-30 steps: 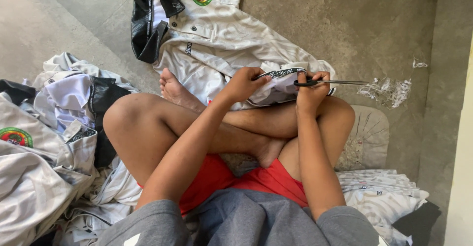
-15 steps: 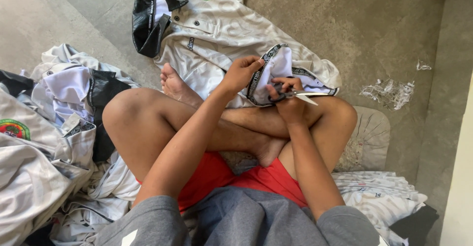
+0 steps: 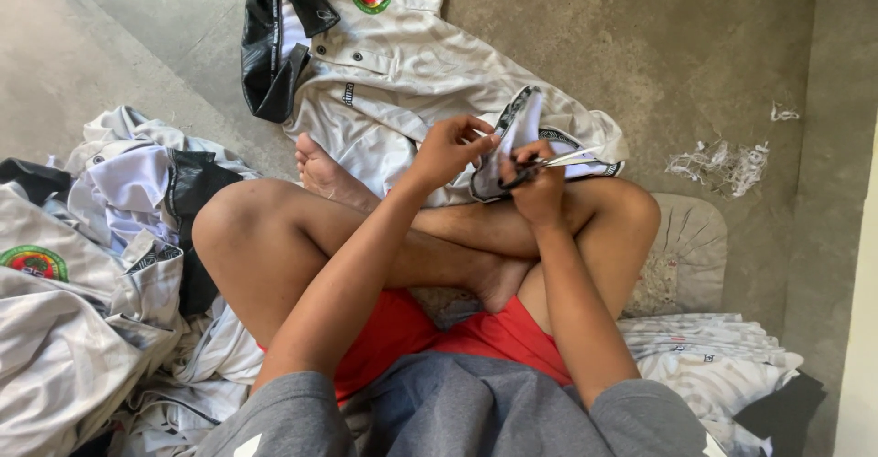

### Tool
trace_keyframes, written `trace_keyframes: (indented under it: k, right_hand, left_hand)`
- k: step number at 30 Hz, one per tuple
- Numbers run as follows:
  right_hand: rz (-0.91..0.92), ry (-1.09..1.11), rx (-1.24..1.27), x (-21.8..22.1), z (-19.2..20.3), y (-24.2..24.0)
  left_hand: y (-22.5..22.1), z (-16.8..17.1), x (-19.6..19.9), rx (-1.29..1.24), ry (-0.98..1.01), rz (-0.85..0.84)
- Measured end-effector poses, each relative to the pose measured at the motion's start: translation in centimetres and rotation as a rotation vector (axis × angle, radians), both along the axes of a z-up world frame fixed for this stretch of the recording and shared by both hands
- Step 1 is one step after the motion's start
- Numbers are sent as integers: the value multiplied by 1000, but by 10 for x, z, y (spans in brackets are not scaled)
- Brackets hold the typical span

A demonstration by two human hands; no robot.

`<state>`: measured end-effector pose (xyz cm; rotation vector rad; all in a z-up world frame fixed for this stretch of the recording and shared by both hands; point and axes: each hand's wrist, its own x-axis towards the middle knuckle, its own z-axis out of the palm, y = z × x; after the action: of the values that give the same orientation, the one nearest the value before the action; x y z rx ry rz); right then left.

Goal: The person sits on the floor and uses scissors to trim labels and excess threads from a pile of white and black shirts, handling them one at a time and tossing them aside.

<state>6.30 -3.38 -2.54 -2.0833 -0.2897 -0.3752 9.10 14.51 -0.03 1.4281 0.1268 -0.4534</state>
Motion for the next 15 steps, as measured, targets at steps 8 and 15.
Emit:
trace_keyframes:
  k: [8, 15]
  right_hand:
    - [20, 38, 52, -1, 4, 9]
    - [63, 104, 113, 0, 3, 12]
  left_hand:
    - [-1, -22, -2, 78, 15, 13]
    - [0, -28, -7, 219, 195, -2]
